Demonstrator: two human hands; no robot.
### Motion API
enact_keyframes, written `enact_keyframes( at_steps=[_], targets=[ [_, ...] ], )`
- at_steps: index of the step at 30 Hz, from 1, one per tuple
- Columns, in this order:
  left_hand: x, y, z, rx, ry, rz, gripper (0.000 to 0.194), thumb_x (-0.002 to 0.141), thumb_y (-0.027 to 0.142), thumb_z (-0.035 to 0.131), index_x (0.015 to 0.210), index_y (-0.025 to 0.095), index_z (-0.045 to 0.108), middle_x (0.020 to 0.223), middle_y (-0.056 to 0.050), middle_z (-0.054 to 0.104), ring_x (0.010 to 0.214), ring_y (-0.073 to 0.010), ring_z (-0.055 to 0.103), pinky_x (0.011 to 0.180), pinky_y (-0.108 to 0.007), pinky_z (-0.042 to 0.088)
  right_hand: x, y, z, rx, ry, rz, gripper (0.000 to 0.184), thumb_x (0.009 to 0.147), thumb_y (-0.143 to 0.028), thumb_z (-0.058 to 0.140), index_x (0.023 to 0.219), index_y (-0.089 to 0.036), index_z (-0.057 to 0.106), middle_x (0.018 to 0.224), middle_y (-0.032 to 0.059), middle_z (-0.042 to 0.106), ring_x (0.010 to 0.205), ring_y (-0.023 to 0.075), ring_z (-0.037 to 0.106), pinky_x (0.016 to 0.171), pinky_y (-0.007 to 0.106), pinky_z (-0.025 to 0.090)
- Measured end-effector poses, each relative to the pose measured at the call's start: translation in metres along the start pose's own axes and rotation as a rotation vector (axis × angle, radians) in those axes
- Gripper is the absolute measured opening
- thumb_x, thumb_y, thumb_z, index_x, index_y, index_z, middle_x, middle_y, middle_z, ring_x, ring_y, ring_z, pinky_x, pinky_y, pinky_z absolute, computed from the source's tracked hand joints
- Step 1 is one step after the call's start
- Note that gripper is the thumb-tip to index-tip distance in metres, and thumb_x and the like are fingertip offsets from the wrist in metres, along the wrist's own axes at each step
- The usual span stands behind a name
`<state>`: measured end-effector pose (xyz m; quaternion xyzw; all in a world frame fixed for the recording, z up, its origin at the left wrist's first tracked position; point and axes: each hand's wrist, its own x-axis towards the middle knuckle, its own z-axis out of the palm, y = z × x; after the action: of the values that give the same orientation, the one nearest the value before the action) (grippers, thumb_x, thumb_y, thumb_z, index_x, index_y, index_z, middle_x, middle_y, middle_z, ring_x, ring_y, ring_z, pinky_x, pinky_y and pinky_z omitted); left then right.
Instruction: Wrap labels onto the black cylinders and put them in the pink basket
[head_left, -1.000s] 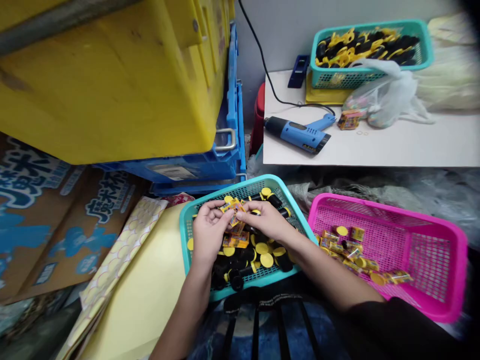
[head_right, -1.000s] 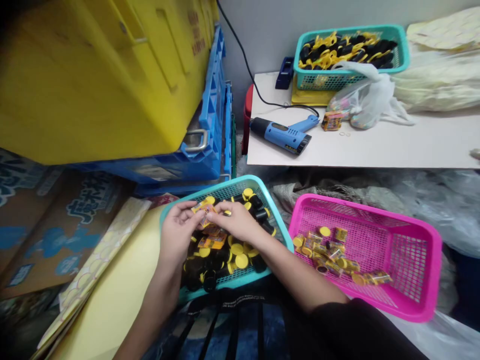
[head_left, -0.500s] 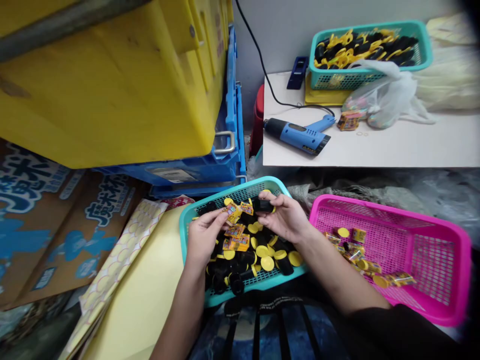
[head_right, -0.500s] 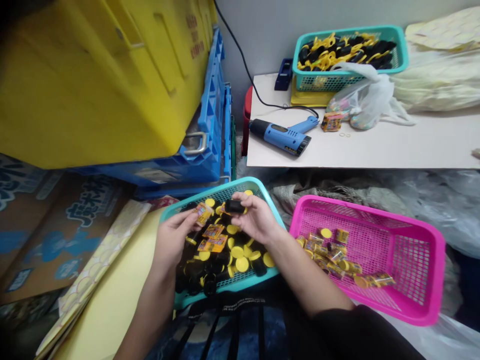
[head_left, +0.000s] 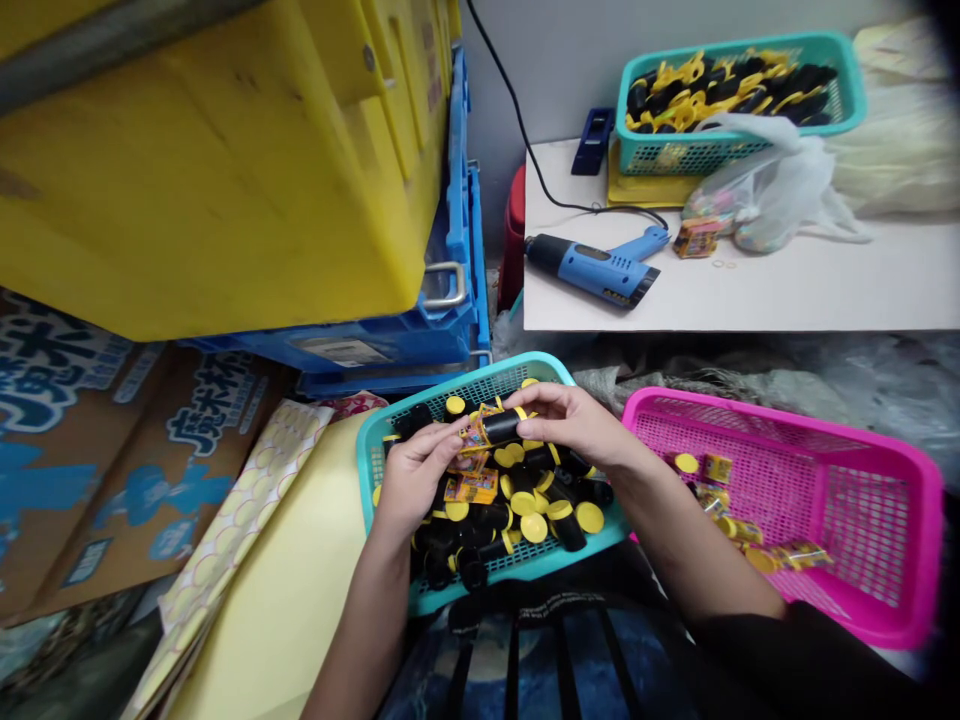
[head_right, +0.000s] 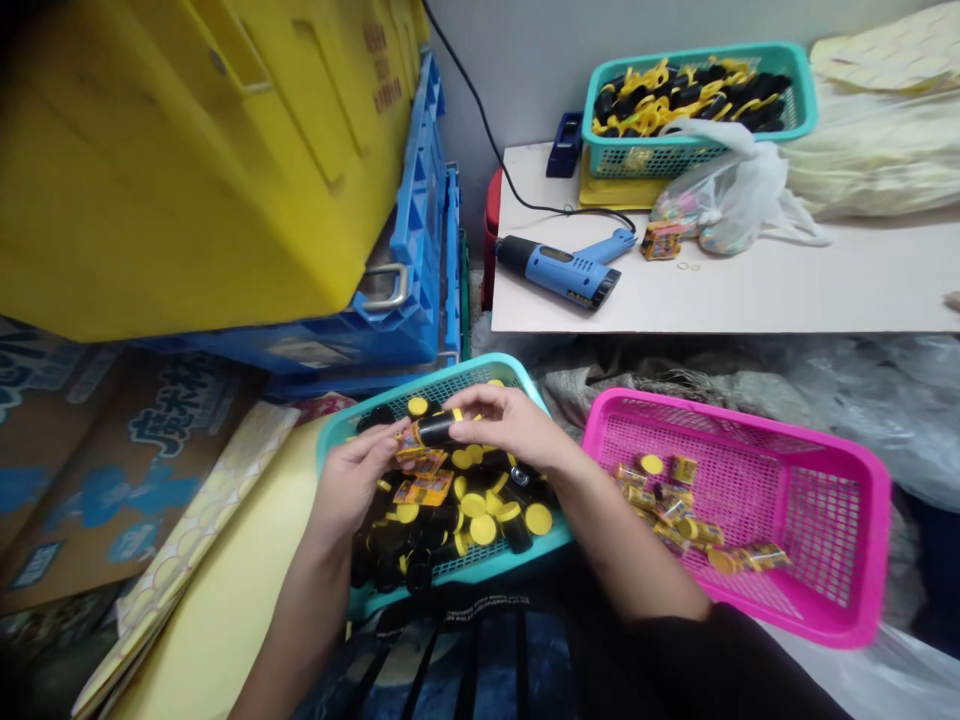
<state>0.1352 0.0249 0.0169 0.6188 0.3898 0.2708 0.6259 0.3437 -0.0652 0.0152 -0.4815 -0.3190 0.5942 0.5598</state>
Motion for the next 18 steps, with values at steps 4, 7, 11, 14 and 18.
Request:
enact_keyframes(
  at_steps=[4, 7, 11, 14, 18],
  targets=[
    [0.001, 0.002, 0.001, 0.01, -0.006, -0.02, 0.036, 0.072, 0.047, 0.074, 0.098, 0.022, 0.076, 0.103, -0.007, 0.07, 0.082, -0.0185, 0.068, 0.069, -0.028, 0.06, -0.001, -0.002, -0.004, -0.088, -0.009, -0.012, 0.04, 0.065, -0.037, 0.08, 0.097, -0.016, 0.068, 0.08, 0.0008, 0.062, 0.07, 0.0098, 0.057, 0.067, 0.023, 0.046],
    [0.002, 0.004, 0.003, 0.044, -0.037, -0.01, 0.037, 0.073, 0.048, 0.073, 0.098, 0.022, 0.076, 0.103, -0.007, 0.071, 0.08, -0.0179, 0.069, 0.07, -0.027, 0.06, 0.0, 0.003, -0.004, -0.15, -0.004, -0.036, 0.043, 0.066, -0.039, 0.079, 0.1, -0.016, 0.067, 0.079, 0.0012, 0.061, 0.07, 0.0106, 0.056, 0.067, 0.025, 0.046],
    [0.003, 0.006, 0.007, 0.012, -0.06, -0.096, 0.038, 0.074, 0.047, 0.073, 0.103, 0.023, 0.074, 0.11, -0.006, 0.071, 0.077, -0.0166, 0.071, 0.073, -0.029, 0.061, 0.004, 0.015, 0.001, -0.222, 0.066, -0.118, 0.043, 0.065, -0.04, 0.08, 0.1, -0.017, 0.067, 0.083, 0.002, 0.062, 0.075, 0.0115, 0.057, 0.074, 0.027, 0.047],
    [0.001, 0.01, 0.009, -0.028, -0.029, -0.145, 0.041, 0.072, 0.046, 0.075, 0.105, 0.021, 0.074, 0.107, -0.006, 0.073, 0.082, -0.0191, 0.071, 0.075, -0.03, 0.061, 0.005, 0.021, 0.007, -0.2, 0.089, -0.178, 0.041, 0.068, -0.04, 0.078, 0.1, -0.017, 0.066, 0.094, 0.0047, 0.063, 0.081, 0.0132, 0.058, 0.078, 0.029, 0.049],
    [0.0, 0.014, 0.012, -0.077, -0.013, -0.169, 0.047, 0.068, 0.047, 0.078, 0.105, 0.019, 0.074, 0.104, -0.008, 0.074, 0.08, -0.0211, 0.072, 0.074, -0.032, 0.062, 0.003, 0.023, 0.012, -0.105, 0.058, -0.196, 0.035, 0.073, -0.037, 0.075, 0.102, -0.019, 0.065, 0.101, 0.005, 0.063, 0.086, 0.0139, 0.061, 0.081, 0.03, 0.05]
  ],
)
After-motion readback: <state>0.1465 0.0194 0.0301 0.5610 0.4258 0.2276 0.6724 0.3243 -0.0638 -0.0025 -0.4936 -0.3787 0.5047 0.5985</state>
